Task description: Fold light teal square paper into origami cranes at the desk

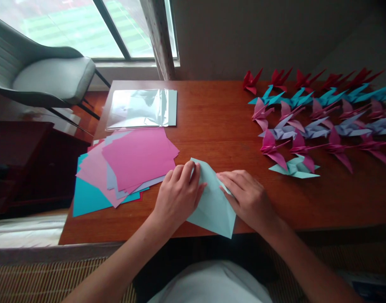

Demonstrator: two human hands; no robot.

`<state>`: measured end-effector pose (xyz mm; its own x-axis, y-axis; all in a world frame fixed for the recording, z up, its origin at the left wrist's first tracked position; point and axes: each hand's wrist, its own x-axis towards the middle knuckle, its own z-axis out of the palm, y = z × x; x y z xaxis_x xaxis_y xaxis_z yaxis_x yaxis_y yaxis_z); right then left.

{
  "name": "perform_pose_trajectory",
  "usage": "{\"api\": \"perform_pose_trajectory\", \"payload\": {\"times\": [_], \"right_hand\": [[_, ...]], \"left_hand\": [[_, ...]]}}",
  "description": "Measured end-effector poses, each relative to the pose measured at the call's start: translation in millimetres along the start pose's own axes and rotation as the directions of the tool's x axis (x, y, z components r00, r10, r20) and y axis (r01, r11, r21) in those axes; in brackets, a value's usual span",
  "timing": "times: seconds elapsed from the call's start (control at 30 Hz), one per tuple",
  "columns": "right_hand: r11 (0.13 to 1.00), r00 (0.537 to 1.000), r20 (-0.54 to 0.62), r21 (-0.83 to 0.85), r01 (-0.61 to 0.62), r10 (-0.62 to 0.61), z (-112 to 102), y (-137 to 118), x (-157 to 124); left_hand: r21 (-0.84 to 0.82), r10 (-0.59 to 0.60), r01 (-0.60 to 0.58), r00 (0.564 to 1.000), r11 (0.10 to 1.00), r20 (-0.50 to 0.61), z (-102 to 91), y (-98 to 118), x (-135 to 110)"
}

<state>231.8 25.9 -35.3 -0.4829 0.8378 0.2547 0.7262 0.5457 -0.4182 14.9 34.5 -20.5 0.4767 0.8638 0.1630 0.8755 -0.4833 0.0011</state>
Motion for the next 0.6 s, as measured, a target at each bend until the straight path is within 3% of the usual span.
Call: {"api": "perform_pose_trajectory", "payload": {"times": [0.2,0.37,0.6], "right_hand": [[0.983,0.996,0.013,-0.165,0.086,-0.085,0.4,-3.4,-1.3],[0.958,0.98,-0.08,-0.237,0.159,-0.182,2.4,-4.2,-0.1],[0.938,0.973,-0.065,-0.285,0.197,-0.224,-1.0,-2.6,0.4]], "left_hand": [[0.079,-0.035,0.036,0.999,0.996,-0.02,-1.6,-4.0,-2.4],[0.13,-0.108,0.103,0.994,0.986,0.03,-6.0,-3.5,-2.5],[0.142,-0.114,0.105,0.992,0.984,0.061,-6.7,-4.2,1.5]]}}
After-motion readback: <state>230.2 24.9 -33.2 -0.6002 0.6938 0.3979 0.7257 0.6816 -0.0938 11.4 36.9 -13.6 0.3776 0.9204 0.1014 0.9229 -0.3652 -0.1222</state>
